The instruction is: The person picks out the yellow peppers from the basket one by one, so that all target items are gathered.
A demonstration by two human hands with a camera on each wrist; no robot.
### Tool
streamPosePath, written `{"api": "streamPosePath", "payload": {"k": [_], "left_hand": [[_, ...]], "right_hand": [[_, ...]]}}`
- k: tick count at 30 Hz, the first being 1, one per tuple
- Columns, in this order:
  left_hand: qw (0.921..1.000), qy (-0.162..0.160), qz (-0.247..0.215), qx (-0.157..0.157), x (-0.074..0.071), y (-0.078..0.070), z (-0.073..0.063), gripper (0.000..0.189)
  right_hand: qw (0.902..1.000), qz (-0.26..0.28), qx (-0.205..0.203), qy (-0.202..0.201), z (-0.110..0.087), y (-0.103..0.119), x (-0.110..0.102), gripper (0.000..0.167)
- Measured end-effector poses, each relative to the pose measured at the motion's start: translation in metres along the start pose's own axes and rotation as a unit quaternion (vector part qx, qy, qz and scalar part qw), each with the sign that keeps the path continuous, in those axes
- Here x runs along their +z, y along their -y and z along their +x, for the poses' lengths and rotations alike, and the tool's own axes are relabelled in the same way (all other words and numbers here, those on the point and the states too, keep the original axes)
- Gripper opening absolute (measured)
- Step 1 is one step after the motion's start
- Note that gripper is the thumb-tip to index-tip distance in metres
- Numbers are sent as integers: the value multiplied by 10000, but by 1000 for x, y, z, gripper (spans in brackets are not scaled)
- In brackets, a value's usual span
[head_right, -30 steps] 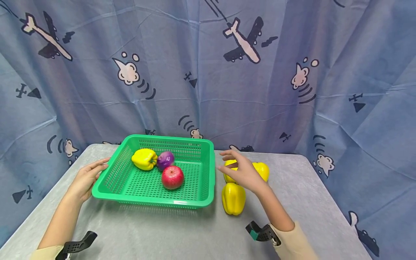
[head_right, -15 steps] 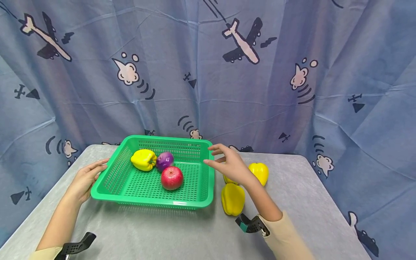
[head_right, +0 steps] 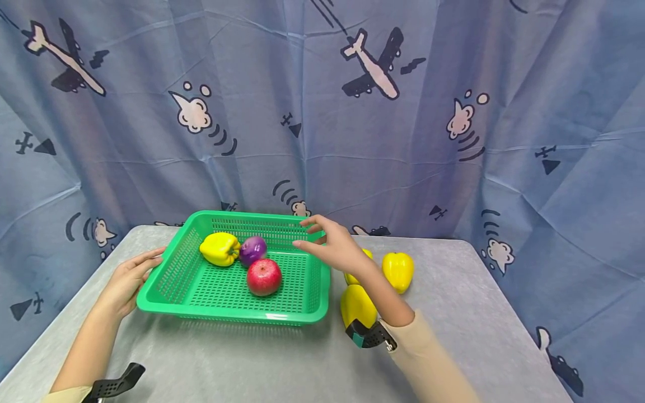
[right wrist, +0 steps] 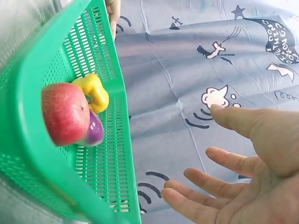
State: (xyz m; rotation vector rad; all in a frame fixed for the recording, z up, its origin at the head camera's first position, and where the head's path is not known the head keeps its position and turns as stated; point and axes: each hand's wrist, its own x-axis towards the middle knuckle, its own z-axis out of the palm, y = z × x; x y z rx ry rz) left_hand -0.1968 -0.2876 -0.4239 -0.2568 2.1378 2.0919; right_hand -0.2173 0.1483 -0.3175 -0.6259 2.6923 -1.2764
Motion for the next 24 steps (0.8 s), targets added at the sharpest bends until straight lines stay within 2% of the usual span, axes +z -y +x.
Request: {"api": "streamPosePath", "payload": {"k": [12,20,24], "left_hand": [[10000,-36,-8,-6,0,0,-1,52],[9999,-63,-109,108,0,0,-2,38],[9998,-48,-174,128,0,0,-2,39]], "right_hand": [[9994,-111,-232,215,22,21,11,46],[9985,-223,-283,405,37,28,20,49],[9981,-233,-280,495,43,31,27,50]]}}
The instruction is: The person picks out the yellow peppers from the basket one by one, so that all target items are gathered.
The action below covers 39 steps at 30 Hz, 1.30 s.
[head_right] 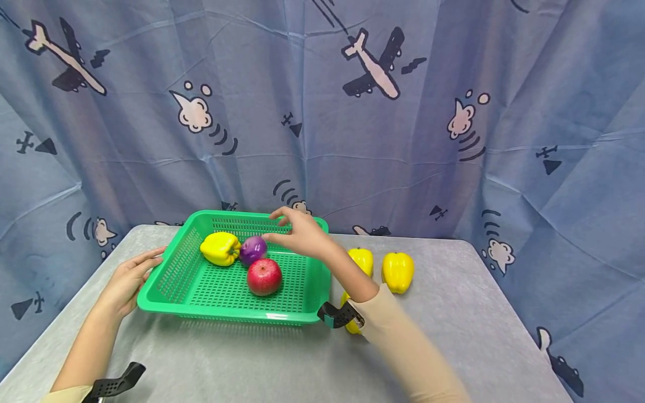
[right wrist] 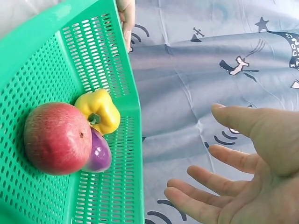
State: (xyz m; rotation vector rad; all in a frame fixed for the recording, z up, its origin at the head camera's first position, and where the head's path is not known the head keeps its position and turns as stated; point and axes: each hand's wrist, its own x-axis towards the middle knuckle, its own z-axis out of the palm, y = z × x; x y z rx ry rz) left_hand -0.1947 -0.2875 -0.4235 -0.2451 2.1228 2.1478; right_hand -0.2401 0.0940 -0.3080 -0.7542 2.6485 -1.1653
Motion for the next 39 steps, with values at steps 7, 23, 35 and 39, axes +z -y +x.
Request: {"api": "streamPosePath", "payload": {"k": [7,23,35,39], "left_hand": [[10000,-9,71,-7,0,0,-1,40],[9999,-17,110,-88,0,1,2,50],[9997,-46,220,-139,2,1,2,55],[9997,-38,147,-171,2,0,2,53]], "right_hand": [[9999,-95,-53,101,12,4,11,48],[9986,-330,-53,407,35,4,31,50],[9972,-483,-61,564,54,6,42,47],[9962,-573,-105,646,61,5,46,48]]}}
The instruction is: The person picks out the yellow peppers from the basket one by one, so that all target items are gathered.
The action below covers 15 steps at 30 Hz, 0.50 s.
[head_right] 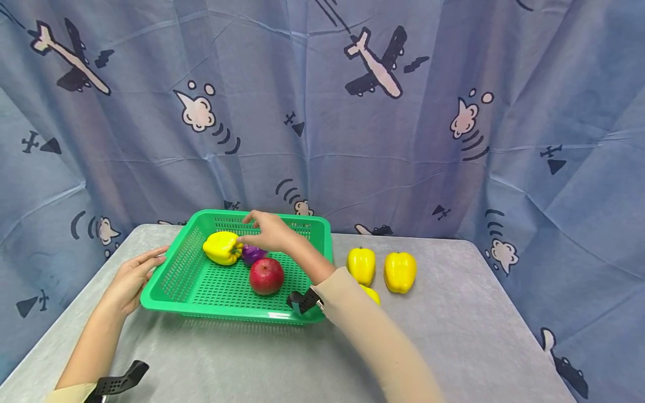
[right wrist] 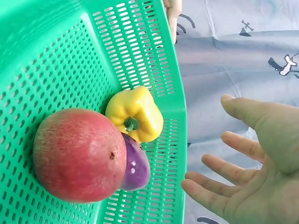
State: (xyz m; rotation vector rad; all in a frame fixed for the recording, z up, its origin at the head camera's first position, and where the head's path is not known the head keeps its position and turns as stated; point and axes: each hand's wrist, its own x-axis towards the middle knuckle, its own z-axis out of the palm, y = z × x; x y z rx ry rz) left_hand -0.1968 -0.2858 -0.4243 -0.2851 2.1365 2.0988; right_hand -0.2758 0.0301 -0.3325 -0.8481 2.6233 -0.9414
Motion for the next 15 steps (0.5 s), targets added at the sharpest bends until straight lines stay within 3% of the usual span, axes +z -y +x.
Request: {"api": "streamPosePath", "payload": {"k": [15], "left_hand": [[10000,-11,44,-34,1,-3,-1,57]], "right_hand": [[9995,-224,-221,-17,23,-4,17,45]]}}
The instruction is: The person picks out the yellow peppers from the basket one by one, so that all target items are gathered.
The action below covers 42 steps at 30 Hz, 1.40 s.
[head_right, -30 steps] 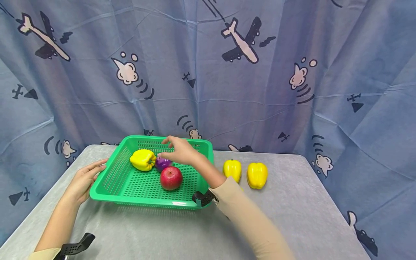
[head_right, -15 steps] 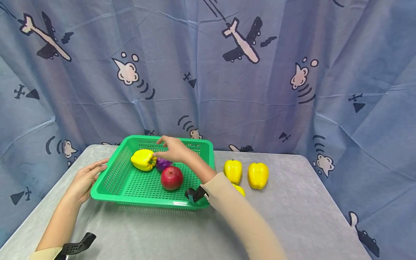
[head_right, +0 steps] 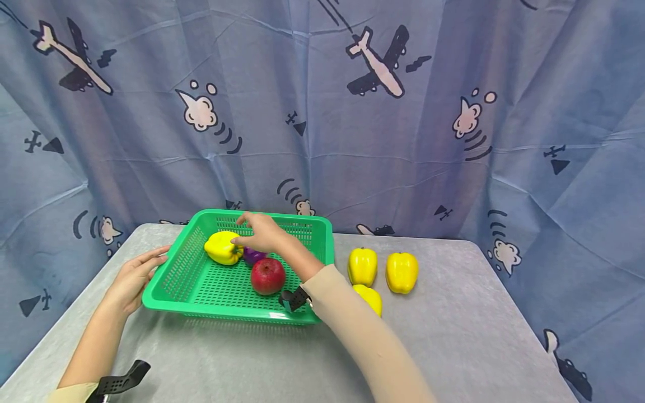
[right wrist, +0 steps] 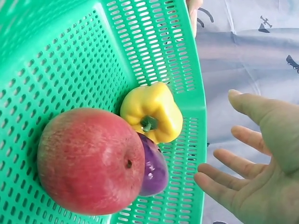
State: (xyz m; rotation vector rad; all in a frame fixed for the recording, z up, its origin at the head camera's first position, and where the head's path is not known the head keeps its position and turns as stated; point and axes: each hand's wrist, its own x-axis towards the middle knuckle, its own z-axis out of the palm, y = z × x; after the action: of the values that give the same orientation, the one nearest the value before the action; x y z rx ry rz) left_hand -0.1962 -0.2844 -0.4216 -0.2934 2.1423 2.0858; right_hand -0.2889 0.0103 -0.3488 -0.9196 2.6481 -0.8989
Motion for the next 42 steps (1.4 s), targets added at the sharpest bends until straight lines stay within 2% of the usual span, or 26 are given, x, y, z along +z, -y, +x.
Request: {"api": "streamPosePath", "payload": {"k": [13,26,42], "left_hand": [[10000,-45,19,54,0,1,2,57],[9999,-81,47,69,1,0,1,56],[9998,-128,-20,125,2,0,0,57]], "right_hand": [[10000,-4,-60,37,15,-5,10,52],[9999,8,-66,-122,31,-14,22,50],[9995,78,276,-103,45,-11,41,52]]}}
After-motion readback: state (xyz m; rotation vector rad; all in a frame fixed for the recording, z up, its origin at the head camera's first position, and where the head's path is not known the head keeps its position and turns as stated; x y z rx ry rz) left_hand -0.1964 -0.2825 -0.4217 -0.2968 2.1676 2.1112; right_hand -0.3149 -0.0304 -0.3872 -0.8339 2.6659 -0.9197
